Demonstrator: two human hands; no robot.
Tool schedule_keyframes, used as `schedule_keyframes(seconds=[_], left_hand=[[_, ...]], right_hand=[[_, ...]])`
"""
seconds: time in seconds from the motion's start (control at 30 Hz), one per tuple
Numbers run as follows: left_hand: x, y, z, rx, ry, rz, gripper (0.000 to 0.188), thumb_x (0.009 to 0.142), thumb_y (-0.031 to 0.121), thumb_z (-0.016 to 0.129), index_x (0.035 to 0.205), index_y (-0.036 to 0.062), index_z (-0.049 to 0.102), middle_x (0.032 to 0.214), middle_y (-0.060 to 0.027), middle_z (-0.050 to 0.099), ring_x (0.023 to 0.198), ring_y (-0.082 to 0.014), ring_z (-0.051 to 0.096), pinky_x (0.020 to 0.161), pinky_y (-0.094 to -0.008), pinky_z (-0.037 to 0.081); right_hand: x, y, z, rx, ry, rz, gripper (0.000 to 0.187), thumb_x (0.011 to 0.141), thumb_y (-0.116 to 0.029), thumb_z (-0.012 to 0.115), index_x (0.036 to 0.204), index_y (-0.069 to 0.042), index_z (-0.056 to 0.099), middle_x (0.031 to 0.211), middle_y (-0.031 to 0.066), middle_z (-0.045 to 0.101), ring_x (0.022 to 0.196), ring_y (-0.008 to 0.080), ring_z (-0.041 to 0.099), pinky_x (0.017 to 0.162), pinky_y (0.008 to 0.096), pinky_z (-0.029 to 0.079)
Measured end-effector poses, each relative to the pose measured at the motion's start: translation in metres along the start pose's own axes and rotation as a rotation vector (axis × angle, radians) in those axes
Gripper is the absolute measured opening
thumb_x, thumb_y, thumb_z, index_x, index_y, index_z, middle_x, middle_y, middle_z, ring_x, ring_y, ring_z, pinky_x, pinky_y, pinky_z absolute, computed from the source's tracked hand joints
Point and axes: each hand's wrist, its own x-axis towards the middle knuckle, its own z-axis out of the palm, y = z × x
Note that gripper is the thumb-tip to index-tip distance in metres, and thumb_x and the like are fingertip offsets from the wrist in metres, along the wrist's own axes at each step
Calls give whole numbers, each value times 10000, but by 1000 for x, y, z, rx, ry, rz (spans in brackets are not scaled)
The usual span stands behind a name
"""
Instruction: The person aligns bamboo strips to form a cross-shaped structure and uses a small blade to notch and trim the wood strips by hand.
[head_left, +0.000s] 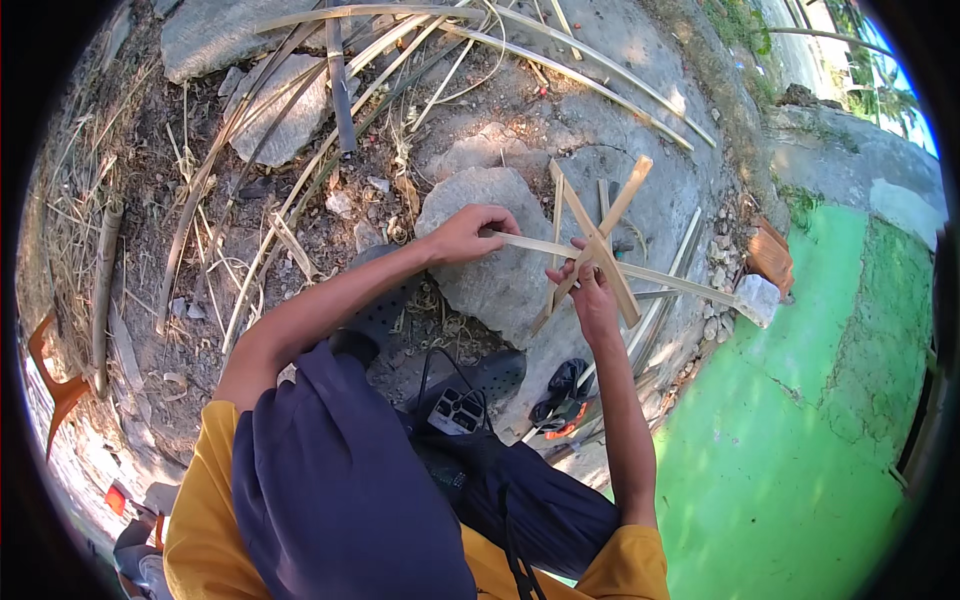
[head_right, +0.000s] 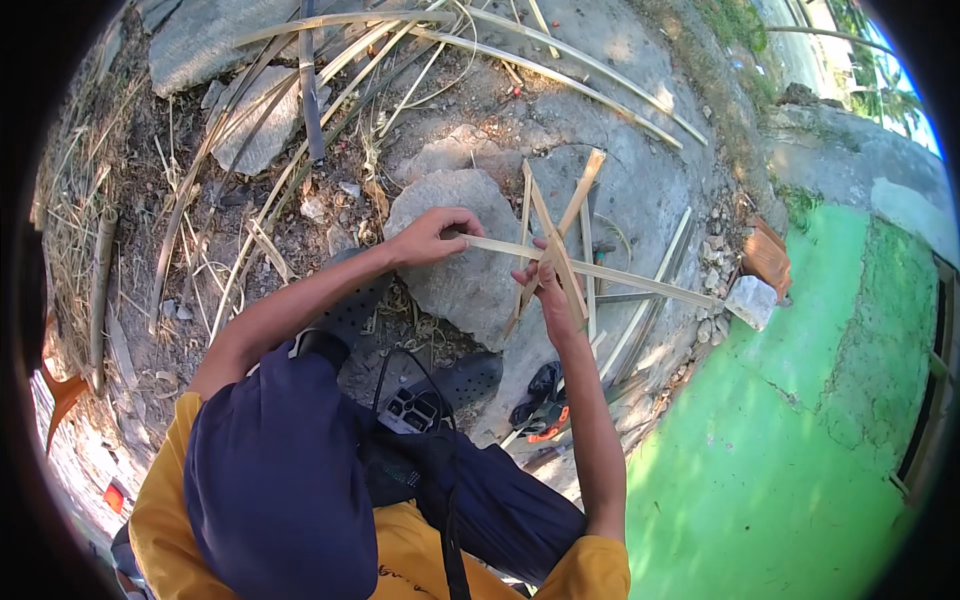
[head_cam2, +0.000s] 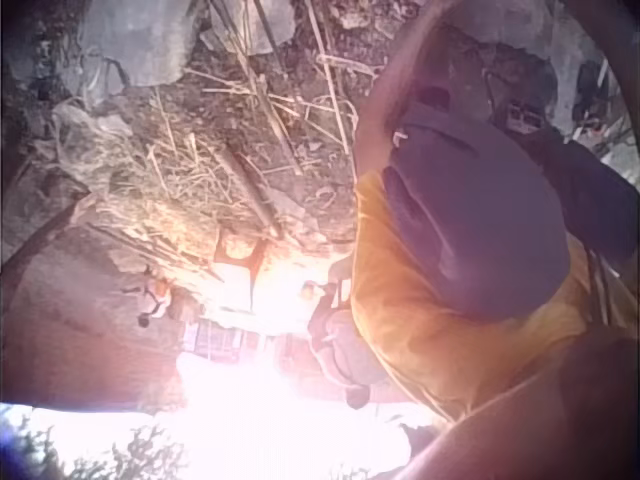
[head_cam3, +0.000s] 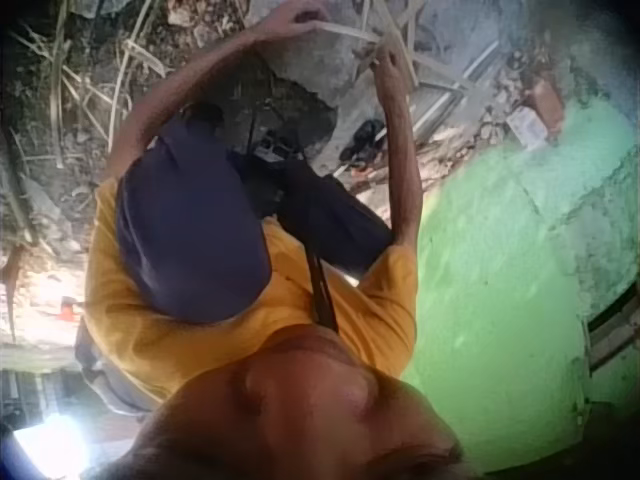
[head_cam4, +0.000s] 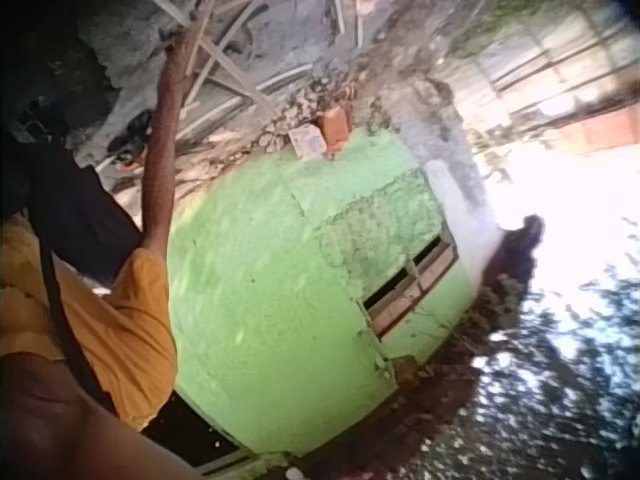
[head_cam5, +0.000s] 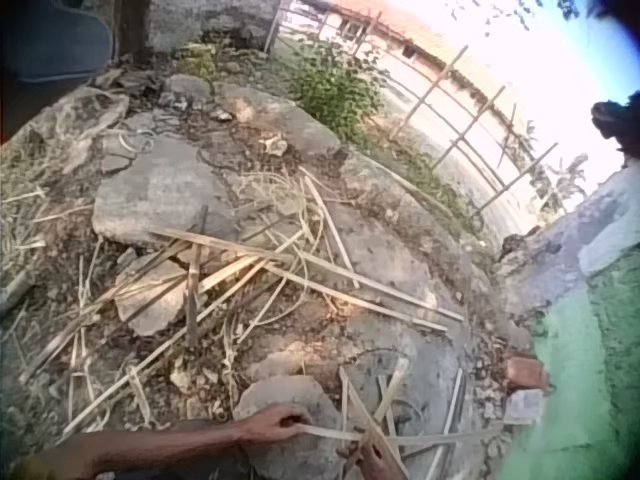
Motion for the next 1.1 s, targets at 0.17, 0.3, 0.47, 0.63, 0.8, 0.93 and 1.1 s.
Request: schedule_keyframes(seconds=[0.17, 0.3, 0.47, 0.63, 0.8, 0.93, 1.1], left_hand=[[2, -2, 1, 1, 10, 35, 259, 847, 19, 630, 1098, -8, 688, 1027, -72, 681, 985, -155, 642, 916, -327, 515], [2, -3, 1, 8, 8, 20, 259, 844, 19, 628, 1095, -9, 686, 1029, -75, 681, 990, -157, 644, 919, -327, 515], [2, 0, 1, 17, 13, 25, 267, 837, 34, 632, 1095, -9, 688, 1018, -84, 687, 987, -172, 650, 921, -338, 516], [2, 2, 0, 24, 5, 33, 272, 840, 38, 631, 1101, -7, 691, 1014, -86, 691, 981, -177, 653, 919, -341, 517], [1, -1, 1, 12, 14, 40, 268, 842, 36, 627, 1098, -5, 694, 1014, -88, 692, 973, -179, 653, 909, -344, 518], [0, 1, 0, 17, 19, 35, 263, 841, 33, 631, 1093, 0, 696, 1007, -92, 691, 975, -185, 653, 909, -344, 516], [0, 5, -3, 54, 3, 35, 267, 837, 49, 643, 1095, 5, 697, 1025, -97, 687, 991, -195, 654, 918, -344, 515]], right_hand=[[0, -1, -1, 4, 18, -10, 474, 1104, -356, 538, 1470, -59, 490, 1050, 42, 586, 1016, 157, 614, 1119, 539, 519], [1, 1, -2, -2, 18, -10, 456, 1104, -356, 537, 1451, -63, 500, 1042, 39, 587, 1016, 158, 615, 1115, 536, 523], [2, 1, -6, -27, 5, -9, 439, 1098, -366, 547, 1418, -67, 514, 1028, 36, 595, 1011, 162, 626, 1095, 536, 540], [1, 1, -5, -18, 0, -14, 435, 1097, -366, 548, 1412, -66, 516, 1029, 38, 599, 1007, 162, 631, 1089, 534, 544], [1, 0, -3, -11, 6, -16, 434, 1096, -367, 550, 1408, -66, 518, 1029, 39, 599, 1008, 162, 630, 1084, 532, 546], [1, 0, -2, -10, -3, -8, 441, 1088, -377, 566, 1403, -70, 523, 1030, 34, 594, 1006, 161, 628, 1086, 533, 543], [2, 1, -4, -13, -13, -21, 451, 1078, -389, 582, 1397, -74, 527, 1033, 32, 589, 1006, 163, 627, 1092, 539, 536]])
